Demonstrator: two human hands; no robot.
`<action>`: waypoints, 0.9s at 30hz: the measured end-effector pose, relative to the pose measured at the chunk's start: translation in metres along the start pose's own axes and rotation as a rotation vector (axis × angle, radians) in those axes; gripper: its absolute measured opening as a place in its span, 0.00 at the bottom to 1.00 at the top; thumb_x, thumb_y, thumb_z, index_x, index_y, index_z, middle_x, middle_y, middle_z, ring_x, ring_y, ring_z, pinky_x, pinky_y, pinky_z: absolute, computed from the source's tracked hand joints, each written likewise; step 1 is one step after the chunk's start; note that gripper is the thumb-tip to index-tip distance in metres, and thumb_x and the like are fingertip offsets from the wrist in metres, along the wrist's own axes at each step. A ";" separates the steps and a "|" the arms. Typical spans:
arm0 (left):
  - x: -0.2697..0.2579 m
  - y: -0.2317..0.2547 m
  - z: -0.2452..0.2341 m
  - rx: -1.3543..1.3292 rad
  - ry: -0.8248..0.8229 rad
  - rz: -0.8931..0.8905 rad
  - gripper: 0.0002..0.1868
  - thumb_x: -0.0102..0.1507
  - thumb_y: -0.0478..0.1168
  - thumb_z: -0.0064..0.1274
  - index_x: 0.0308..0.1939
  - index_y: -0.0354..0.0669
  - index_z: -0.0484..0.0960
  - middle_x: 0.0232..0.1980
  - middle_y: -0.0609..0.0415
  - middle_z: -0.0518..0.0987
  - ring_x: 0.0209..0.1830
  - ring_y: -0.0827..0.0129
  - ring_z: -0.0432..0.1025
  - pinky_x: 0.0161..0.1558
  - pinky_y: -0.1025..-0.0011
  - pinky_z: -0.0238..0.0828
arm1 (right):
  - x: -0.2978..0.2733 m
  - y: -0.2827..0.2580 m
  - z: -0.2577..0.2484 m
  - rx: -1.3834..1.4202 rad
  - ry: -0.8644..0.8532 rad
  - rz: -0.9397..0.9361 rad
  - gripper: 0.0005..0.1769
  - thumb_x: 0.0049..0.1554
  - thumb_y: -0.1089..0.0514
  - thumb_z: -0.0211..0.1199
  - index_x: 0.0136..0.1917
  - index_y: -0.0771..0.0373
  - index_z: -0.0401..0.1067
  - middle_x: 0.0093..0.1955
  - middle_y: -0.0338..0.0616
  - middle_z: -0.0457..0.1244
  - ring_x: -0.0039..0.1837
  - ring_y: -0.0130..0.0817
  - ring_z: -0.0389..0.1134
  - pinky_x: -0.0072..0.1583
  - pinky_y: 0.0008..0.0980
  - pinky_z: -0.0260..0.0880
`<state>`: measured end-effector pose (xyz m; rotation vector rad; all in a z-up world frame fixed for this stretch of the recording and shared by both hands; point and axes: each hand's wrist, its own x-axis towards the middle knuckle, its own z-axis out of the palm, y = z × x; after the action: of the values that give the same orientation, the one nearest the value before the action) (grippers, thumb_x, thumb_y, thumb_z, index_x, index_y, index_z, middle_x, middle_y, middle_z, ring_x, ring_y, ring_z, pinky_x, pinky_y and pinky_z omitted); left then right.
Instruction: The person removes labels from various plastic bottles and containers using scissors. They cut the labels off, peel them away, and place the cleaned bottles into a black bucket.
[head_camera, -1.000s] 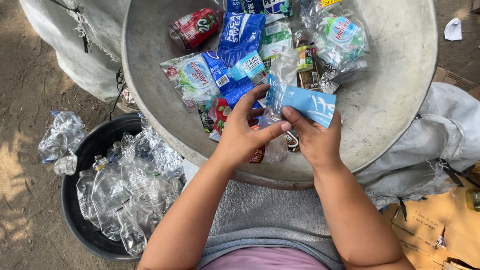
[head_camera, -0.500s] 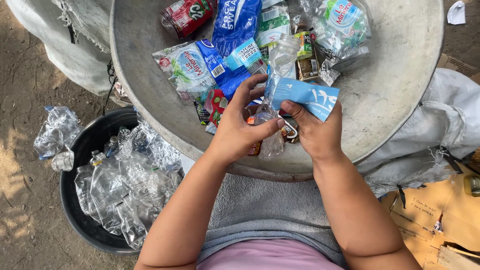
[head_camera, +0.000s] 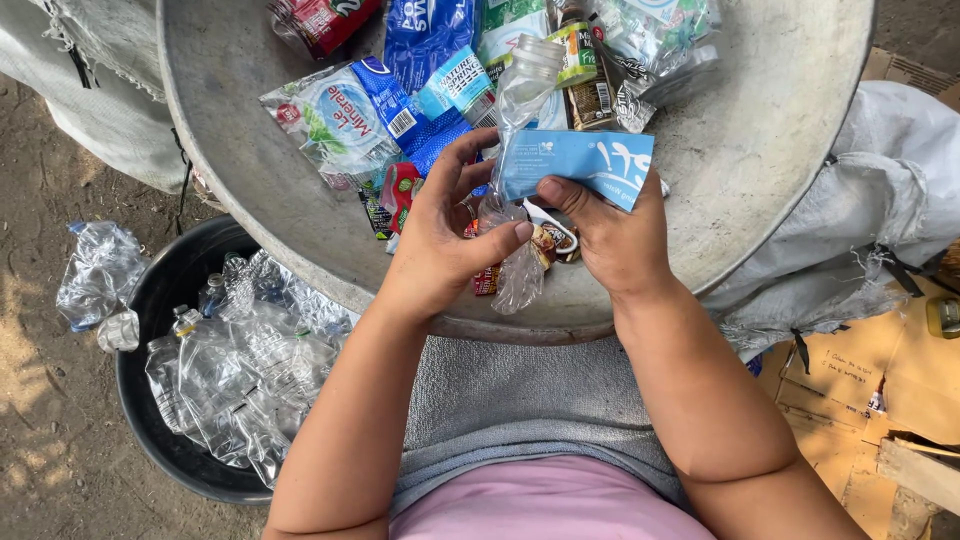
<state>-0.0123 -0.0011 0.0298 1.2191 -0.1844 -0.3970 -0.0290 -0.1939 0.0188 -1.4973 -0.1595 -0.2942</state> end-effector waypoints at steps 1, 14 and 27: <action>0.000 0.000 0.000 0.000 0.001 -0.001 0.46 0.56 0.38 0.69 0.75 0.45 0.62 0.65 0.34 0.73 0.60 0.50 0.72 0.58 0.51 0.78 | 0.000 0.001 -0.001 0.001 0.000 0.001 0.05 0.59 0.71 0.68 0.50 0.69 0.76 0.42 0.53 0.71 0.49 0.38 0.74 0.54 0.38 0.78; -0.002 -0.002 -0.003 -0.046 -0.001 -0.017 0.45 0.56 0.37 0.68 0.75 0.45 0.62 0.63 0.37 0.75 0.58 0.53 0.74 0.57 0.55 0.80 | -0.001 -0.006 0.005 0.093 -0.030 0.013 0.06 0.61 0.70 0.64 0.52 0.66 0.73 0.44 0.50 0.69 0.52 0.37 0.72 0.57 0.39 0.78; 0.004 -0.008 -0.014 -0.246 -0.017 -0.034 0.51 0.52 0.37 0.65 0.78 0.45 0.59 0.62 0.41 0.75 0.53 0.55 0.78 0.43 0.60 0.84 | -0.001 0.009 0.008 0.461 0.033 0.155 0.05 0.62 0.70 0.61 0.51 0.65 0.74 0.42 0.49 0.70 0.49 0.37 0.74 0.59 0.48 0.80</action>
<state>-0.0050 0.0069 0.0169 0.9777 -0.1250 -0.4464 -0.0267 -0.1852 0.0103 -1.0402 -0.0769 -0.1435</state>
